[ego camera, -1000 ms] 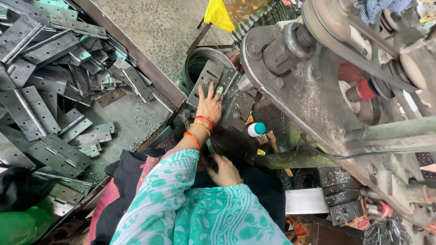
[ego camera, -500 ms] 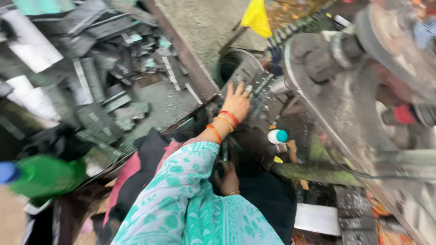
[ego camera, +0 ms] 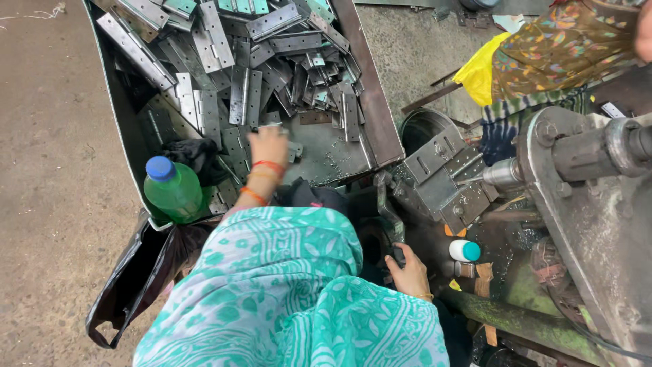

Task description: The person repeatedly picks metal hinge-like parts from a bin, places them into a press machine, and operates the press with a lever. Processed parts are dropped into a collection area. The cycle continues throughout the clip.

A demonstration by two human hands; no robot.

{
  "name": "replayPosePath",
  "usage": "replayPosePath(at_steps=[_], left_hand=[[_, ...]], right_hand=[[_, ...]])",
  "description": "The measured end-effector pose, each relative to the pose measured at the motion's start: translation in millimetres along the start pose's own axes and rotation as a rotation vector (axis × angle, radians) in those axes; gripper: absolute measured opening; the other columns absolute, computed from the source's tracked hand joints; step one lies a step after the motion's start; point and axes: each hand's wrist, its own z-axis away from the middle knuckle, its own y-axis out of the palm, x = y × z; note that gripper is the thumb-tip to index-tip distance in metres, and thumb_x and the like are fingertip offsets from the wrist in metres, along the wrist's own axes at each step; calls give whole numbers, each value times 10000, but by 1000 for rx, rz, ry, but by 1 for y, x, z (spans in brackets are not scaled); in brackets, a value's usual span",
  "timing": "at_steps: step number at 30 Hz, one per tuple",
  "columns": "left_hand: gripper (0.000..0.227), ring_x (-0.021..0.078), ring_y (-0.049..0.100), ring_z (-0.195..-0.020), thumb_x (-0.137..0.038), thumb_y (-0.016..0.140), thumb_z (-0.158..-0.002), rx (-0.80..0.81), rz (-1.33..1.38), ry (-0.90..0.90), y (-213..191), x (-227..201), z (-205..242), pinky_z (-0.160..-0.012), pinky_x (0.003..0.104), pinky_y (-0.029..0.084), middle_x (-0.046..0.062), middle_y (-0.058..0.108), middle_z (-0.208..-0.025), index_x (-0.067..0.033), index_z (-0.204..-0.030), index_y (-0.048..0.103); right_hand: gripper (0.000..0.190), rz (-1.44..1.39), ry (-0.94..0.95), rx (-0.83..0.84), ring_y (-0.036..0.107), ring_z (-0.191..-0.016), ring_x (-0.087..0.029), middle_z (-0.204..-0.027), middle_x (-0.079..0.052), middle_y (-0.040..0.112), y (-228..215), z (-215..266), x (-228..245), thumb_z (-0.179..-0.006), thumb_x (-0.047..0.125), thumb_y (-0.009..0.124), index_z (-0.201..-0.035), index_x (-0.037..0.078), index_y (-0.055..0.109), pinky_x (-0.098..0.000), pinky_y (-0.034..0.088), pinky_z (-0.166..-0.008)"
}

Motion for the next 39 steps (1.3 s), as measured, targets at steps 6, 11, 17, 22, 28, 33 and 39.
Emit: replayPosePath(at_steps=[6,11,17,22,28,33,39], left_hand=[[251,326,530,-1191,-217,638,-874,-50,-216,-137,16,58,24,-1001,629,391,51,600,-1279,-171,-1106,722],[502,318,565,-1105,-210,783,-784,100,-2,-226,26,48,18,-955,580,420,100,592,-1189,-156,-1276,697],[368,309,610,-1132,-191,819,-698,188,163,-231,31,40,17,-929,569,459,81,658,-1151,-199,-1065,781],[340,366,661,-1006,-169,798,-695,368,292,30,-5,27,6,-842,488,565,117,707,-1027,-251,-1024,802],[171,315,643,-948,-123,703,-828,81,272,343,-118,-65,-1,-767,399,564,29,714,-992,-241,-903,801],[315,276,568,-933,-89,618,-760,-241,534,741,-197,-166,-13,-816,356,524,35,638,-973,-180,-1018,774],[244,270,554,-1003,-197,615,-882,-229,441,1189,-167,-264,21,-837,386,504,37,586,-1026,-143,-1073,758]], right_hand=[[442,-17,-4,-5,720,-986,-391,-1073,-211,733,0,2,1,-833,294,746,-1237,129,676,-442,564,-841],[436,-18,-3,-2,713,-1005,-387,-1090,-202,734,-1,2,3,-836,288,747,-1234,124,678,-441,558,-849],[444,-44,42,3,713,-1004,-379,-1100,-186,728,0,4,4,-830,294,742,-1236,131,669,-442,561,-857],[430,-40,-8,-32,682,-1051,-396,-1112,-182,715,2,3,0,-837,294,745,-1229,138,662,-456,545,-894],[442,-31,29,-60,658,-1074,-398,-1146,-166,692,8,6,1,-829,295,759,-1238,162,654,-467,534,-897],[436,-45,68,-54,678,-1050,-375,-1126,-155,694,2,10,9,-830,304,753,-1236,179,653,-464,552,-870],[460,-39,128,12,689,-1050,-383,-1169,-180,685,0,10,8,-845,311,726,-1279,191,632,-469,560,-890]])
